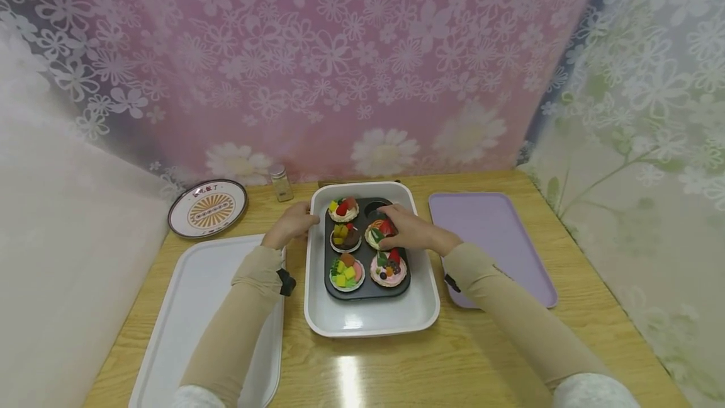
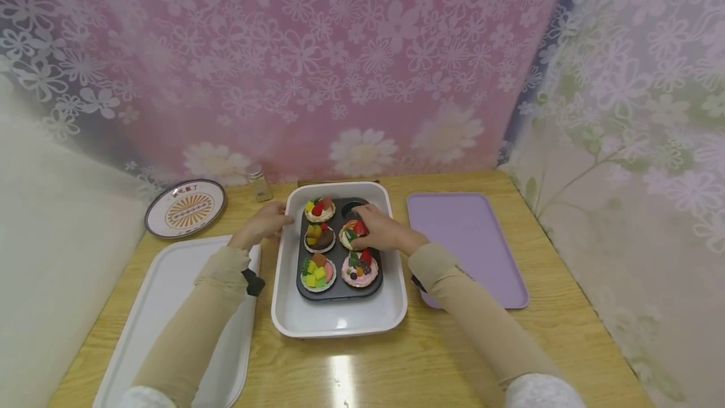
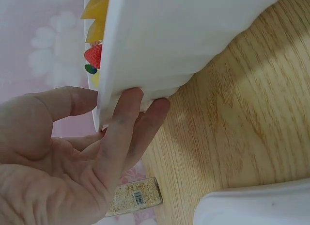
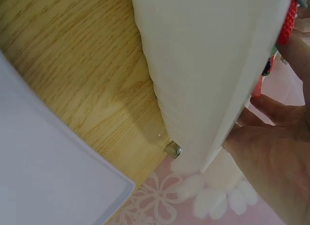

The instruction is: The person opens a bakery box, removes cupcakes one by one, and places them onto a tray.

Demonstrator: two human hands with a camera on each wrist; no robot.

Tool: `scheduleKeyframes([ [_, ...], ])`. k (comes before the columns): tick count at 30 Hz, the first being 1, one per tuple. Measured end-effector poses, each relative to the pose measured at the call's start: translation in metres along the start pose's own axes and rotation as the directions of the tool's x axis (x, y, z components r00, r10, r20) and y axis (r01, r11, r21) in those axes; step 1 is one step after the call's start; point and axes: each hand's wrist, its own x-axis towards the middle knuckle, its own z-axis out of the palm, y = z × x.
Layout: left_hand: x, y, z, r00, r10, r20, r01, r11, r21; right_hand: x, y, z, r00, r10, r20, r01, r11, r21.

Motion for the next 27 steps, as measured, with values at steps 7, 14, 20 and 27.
scheduleKeyframes([
  [7, -0.001, 0.003, 0.000, 1.000, -0.020, 0.000, 0.020, 1.000, 0.007, 0.004, 0.002, 0.003, 1.000, -0.018, 0.018, 0.019, 0.999, -0.035],
  [14, -0.006, 0.008, -0.001, 0.999, -0.033, 0.006, 0.033, 0.999, -0.001, 0.006, 0.005, 0.007, 1.000, -0.031, 0.001, 0.031, 0.998, -0.052],
  [20, -0.007, 0.007, -0.001, 1.000, -0.024, -0.002, 0.024, 1.000, 0.019, 0.007, -0.001, 0.008, 1.000, -0.018, -0.002, 0.018, 0.998, -0.067],
  [27, -0.005, 0.004, 0.000, 1.000, -0.018, -0.018, 0.019, 0.999, 0.027, 0.010, -0.007, 0.010, 1.000, 0.010, -0.014, -0.012, 0.996, -0.092],
])
